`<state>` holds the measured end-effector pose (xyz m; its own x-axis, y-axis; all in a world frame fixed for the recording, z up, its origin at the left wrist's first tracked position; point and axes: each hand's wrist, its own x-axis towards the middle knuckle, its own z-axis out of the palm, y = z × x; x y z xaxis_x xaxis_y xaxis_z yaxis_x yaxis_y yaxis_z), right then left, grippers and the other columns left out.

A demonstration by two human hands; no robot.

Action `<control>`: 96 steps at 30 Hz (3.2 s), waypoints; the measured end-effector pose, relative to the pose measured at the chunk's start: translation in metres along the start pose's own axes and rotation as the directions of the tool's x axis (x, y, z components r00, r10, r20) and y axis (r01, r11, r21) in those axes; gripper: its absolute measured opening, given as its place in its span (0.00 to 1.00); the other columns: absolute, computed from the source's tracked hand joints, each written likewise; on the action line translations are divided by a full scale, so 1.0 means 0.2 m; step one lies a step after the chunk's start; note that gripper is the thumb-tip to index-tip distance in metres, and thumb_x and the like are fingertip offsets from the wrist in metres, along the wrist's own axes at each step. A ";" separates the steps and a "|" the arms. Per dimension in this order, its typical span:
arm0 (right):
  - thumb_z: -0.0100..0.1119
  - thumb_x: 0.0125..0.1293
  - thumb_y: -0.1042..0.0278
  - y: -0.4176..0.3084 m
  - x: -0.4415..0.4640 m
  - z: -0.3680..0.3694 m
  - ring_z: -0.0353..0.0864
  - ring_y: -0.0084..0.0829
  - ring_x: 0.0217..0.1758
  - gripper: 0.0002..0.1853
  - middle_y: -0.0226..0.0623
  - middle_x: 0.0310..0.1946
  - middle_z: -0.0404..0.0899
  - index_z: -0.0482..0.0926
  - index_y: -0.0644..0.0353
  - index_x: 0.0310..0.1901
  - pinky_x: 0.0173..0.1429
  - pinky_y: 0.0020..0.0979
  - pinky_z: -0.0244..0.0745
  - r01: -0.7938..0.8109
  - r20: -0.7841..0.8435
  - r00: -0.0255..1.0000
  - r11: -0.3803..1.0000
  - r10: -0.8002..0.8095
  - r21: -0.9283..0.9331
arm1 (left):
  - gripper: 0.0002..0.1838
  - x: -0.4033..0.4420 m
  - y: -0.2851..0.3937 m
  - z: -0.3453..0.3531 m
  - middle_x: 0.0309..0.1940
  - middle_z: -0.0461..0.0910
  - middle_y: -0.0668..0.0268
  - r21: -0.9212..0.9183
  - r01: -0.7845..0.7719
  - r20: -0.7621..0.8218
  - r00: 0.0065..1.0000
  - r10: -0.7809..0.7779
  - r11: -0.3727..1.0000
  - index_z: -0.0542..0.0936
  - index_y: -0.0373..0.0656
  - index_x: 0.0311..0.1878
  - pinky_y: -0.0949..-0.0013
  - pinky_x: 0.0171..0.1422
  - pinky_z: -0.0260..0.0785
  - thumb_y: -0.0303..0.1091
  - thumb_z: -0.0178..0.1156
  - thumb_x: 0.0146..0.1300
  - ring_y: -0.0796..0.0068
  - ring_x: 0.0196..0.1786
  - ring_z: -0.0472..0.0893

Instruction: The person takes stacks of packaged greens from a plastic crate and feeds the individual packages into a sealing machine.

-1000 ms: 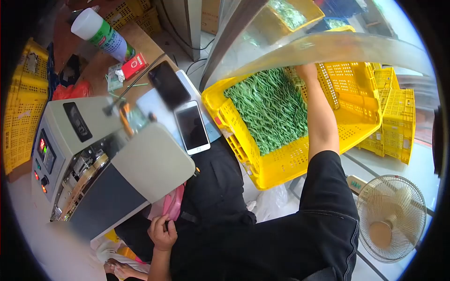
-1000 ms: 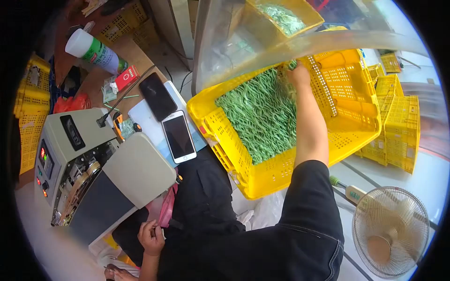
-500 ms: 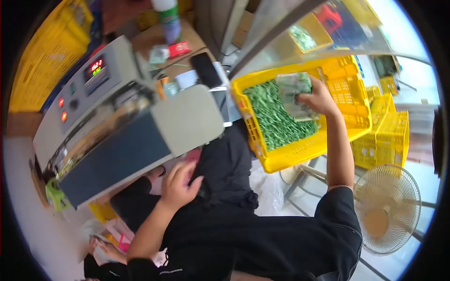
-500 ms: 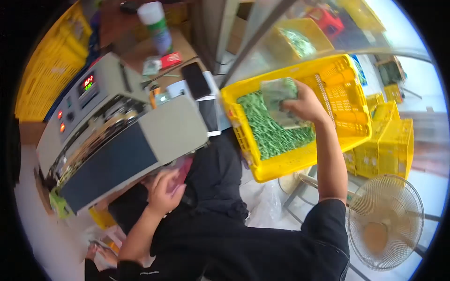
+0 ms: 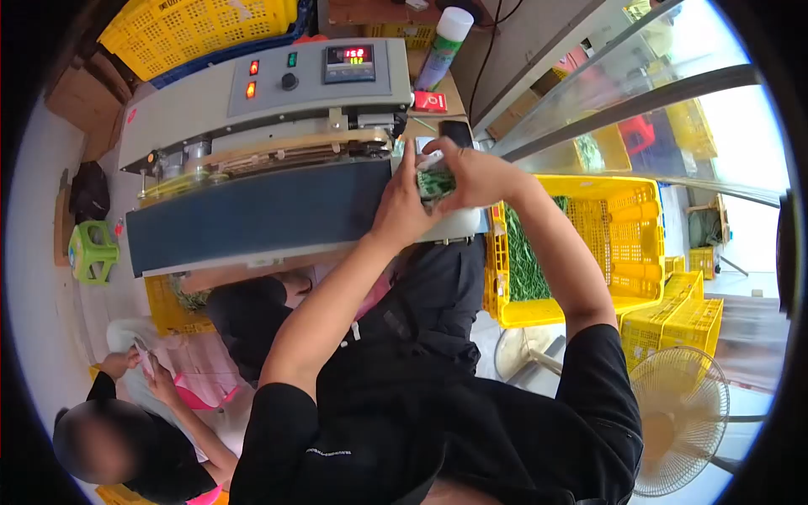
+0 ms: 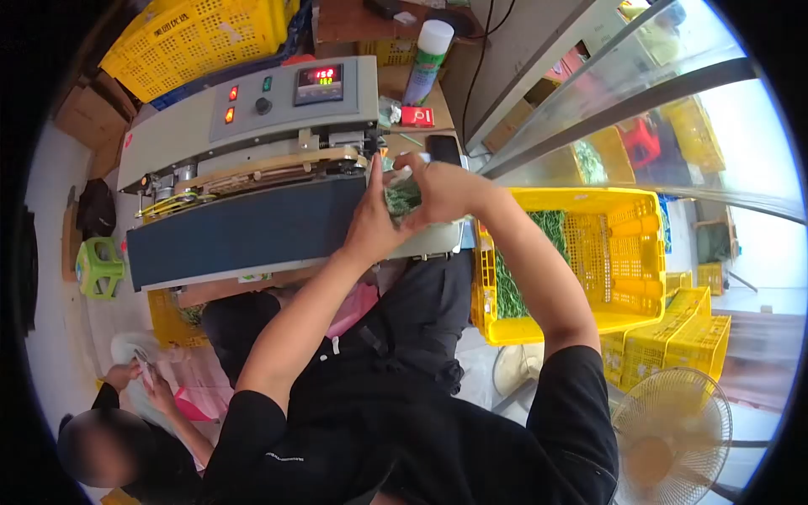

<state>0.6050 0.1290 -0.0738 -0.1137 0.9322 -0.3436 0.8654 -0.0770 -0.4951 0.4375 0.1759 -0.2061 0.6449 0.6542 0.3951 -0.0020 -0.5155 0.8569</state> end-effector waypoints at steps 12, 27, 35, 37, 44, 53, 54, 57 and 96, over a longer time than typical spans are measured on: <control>0.90 0.39 0.54 0.44 -0.17 0.57 0.67 0.43 0.76 0.70 0.49 0.74 0.67 0.51 0.62 0.81 0.79 0.42 0.60 0.357 -0.579 0.813 0.736 0.060 0.576 | 0.42 0.03 0.04 -0.03 0.57 0.79 0.52 0.083 0.092 0.027 0.995 -0.094 0.992 0.72 0.43 0.63 0.54 0.66 0.73 0.35 0.82 0.44 0.48 0.61 0.79; 0.81 0.52 0.61 0.23 -0.04 0.62 0.86 0.38 0.51 0.34 0.41 0.47 0.86 0.76 0.63 0.59 0.58 0.36 0.78 0.295 -0.690 0.709 0.829 0.143 0.475 | 0.41 0.01 0.00 -0.15 0.55 0.82 0.51 0.133 0.164 0.172 0.967 -0.186 0.977 0.72 0.45 0.66 0.52 0.63 0.74 0.47 0.80 0.50 0.46 0.59 0.81; 0.80 0.54 0.55 0.28 -0.02 0.67 0.85 0.33 0.51 0.36 0.42 0.48 0.86 0.76 0.64 0.60 0.59 0.34 0.78 0.381 -0.702 0.688 0.732 0.183 0.564 | 0.49 0.00 0.03 -0.18 0.61 0.78 0.52 0.151 0.109 0.242 0.959 -0.144 0.983 0.68 0.45 0.69 0.52 0.68 0.71 0.49 0.82 0.46 0.47 0.65 0.77; 0.86 0.46 0.51 0.29 -0.09 0.63 0.82 0.37 0.59 0.49 0.43 0.56 0.82 0.71 0.64 0.67 0.65 0.37 0.75 0.367 -0.670 0.742 0.828 0.015 0.424 | 0.49 -0.02 0.03 -0.17 0.61 0.78 0.53 0.148 0.101 0.232 0.964 -0.133 0.984 0.68 0.45 0.69 0.52 0.68 0.71 0.47 0.82 0.45 0.47 0.65 0.77; 0.87 0.43 0.56 0.28 -0.14 0.59 0.79 0.48 0.64 0.49 0.47 0.61 0.79 0.72 0.59 0.68 0.68 0.41 0.73 0.283 -0.641 0.767 0.905 -0.015 0.318 | 0.36 0.00 0.05 -0.17 0.52 0.83 0.58 0.201 -0.001 0.206 0.978 -0.041 0.980 0.74 0.45 0.60 0.54 0.65 0.73 0.38 0.80 0.47 0.52 0.59 0.81; 0.83 0.50 0.72 0.35 -0.12 0.58 0.80 0.28 0.62 0.39 0.39 0.58 0.81 0.74 0.65 0.65 0.67 0.33 0.74 0.332 -0.621 0.783 0.865 -0.030 0.377 | 0.42 0.01 0.08 -0.23 0.56 0.82 0.55 0.252 -0.010 0.255 0.965 -0.057 0.968 0.75 0.43 0.63 0.55 0.67 0.72 0.43 0.82 0.44 0.49 0.60 0.80; 0.83 0.49 0.68 0.33 -0.10 0.60 0.83 0.40 0.61 0.38 0.45 0.58 0.82 0.76 0.62 0.63 0.66 0.37 0.75 0.366 -0.623 0.782 0.823 -0.018 0.435 | 0.43 0.01 0.06 -0.22 0.55 0.83 0.54 0.260 0.108 0.259 0.950 -0.177 0.960 0.75 0.43 0.64 0.55 0.64 0.74 0.44 0.82 0.44 0.49 0.58 0.82; 0.82 0.53 0.67 0.32 -0.07 0.57 0.83 0.29 0.53 0.35 0.39 0.50 0.85 0.77 0.63 0.63 0.61 0.33 0.77 0.325 -0.562 0.824 0.758 0.067 0.566 | 0.41 0.03 0.05 -0.20 0.52 0.85 0.53 0.199 0.248 0.178 0.942 -0.284 0.948 0.76 0.43 0.63 0.55 0.60 0.76 0.45 0.82 0.45 0.49 0.55 0.84; 0.74 0.63 0.72 0.20 0.09 0.45 0.84 0.24 0.44 0.16 0.32 0.43 0.87 0.83 0.65 0.51 0.53 0.30 0.79 0.099 -0.360 0.878 0.616 0.316 0.781 | 0.11 0.04 -0.05 -0.28 0.33 0.87 0.53 0.022 0.450 -0.149 0.885 -0.442 0.893 0.87 0.39 0.37 0.54 0.45 0.79 0.37 0.63 0.65 0.49 0.39 0.87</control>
<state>0.5943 0.1115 -0.1718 0.3490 0.9215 -0.1707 0.1409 -0.2317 -0.9625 0.3992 0.2164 -0.1924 0.4572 0.8892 0.0202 0.3052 -0.1782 0.9355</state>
